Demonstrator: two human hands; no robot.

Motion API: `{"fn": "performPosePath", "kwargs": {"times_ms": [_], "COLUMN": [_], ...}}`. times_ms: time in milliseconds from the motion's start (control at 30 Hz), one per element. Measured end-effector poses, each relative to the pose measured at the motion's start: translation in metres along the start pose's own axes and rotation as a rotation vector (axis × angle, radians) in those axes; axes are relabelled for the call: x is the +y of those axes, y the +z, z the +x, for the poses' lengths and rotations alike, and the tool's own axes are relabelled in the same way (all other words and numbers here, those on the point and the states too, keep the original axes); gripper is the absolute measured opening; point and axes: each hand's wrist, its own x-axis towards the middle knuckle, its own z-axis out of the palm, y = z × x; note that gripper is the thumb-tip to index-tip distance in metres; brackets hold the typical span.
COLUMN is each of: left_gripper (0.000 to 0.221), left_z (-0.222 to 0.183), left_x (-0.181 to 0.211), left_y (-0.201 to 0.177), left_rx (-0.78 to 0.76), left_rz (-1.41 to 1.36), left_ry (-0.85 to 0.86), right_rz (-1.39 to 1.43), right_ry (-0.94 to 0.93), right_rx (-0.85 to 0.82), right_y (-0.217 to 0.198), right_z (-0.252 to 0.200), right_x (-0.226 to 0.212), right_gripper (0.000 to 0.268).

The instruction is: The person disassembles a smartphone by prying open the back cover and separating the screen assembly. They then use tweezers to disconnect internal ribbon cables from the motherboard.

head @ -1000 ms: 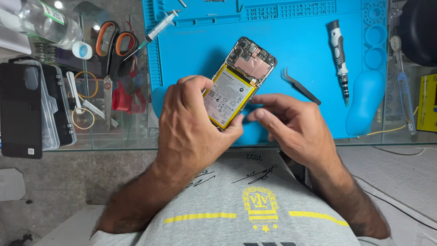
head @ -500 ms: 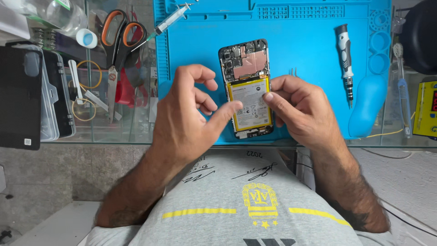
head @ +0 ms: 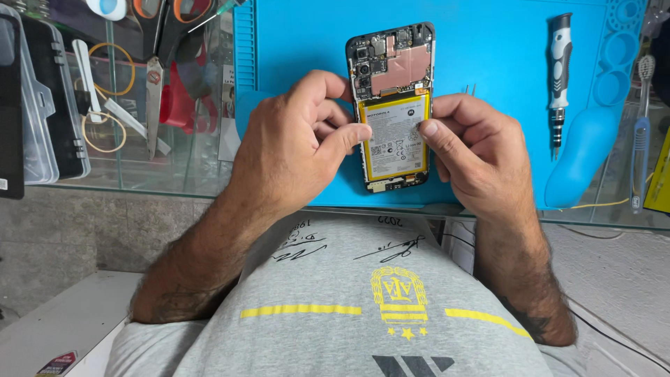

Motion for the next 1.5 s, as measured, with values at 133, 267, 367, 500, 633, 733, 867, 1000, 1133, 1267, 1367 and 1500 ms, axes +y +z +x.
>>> {"fn": "performPosePath", "kwargs": {"times_ms": [133,267,367,500,633,733,867,1000,1133,1267,1367,1500], "left_gripper": [0.033,0.033,0.031,0.03,0.028,0.027,0.028,0.028,0.028,0.029,0.029,0.031], "left_z": [0.001,0.001,0.001,0.002,0.002,0.002,0.001,0.001,0.003,0.006,0.007,0.009], "left_x": [-0.002,-0.007,-0.008,-0.006,-0.006,-0.004,-0.005,-0.005,-0.007,-0.011,-0.012,-0.014], "left_y": [0.0,0.002,0.001,0.001,0.002,0.001,0.001,0.001,0.003,0.005,0.005,0.007], "left_rx": [0.008,0.024,0.041,0.054,0.061,0.056,0.051,0.059,0.06,0.058,0.047,0.054], "left_rz": [0.003,0.022,0.028,0.002,0.025,0.024,0.027,0.028,0.071,0.126,0.141,0.161], "left_ry": [0.014,0.042,0.079,0.051,0.052,0.041,0.056,0.065,0.063,0.043,0.058,0.06], "right_rz": [0.003,-0.118,-0.109,-0.095,-0.148,-0.154,-0.175,-0.189,-0.183,-0.313,-0.501,-0.778], "right_ry": [-0.051,-0.081,-0.084,-0.083,-0.086,-0.092,-0.109,-0.116,-0.147,-0.167,-0.29,-0.409], "right_rx": [0.03,0.026,0.045,0.035,0.024,0.031,0.037,0.036,0.029,0.047,0.034,0.065], "right_y": [0.0,0.003,-0.004,-0.005,-0.004,-0.002,-0.003,-0.002,-0.001,-0.003,-0.014,-0.025], "right_z": [0.0,-0.002,-0.003,-0.001,-0.002,-0.002,-0.003,-0.002,-0.005,-0.022,-0.037,-0.047], "right_x": [0.007,-0.004,0.008,0.003,-0.005,-0.005,-0.006,-0.009,-0.014,-0.024,-0.022,-0.001], "right_gripper": [0.024,0.033,0.031,0.034,0.037,0.037,0.035,0.035,0.036,0.03,0.02,0.022]}}
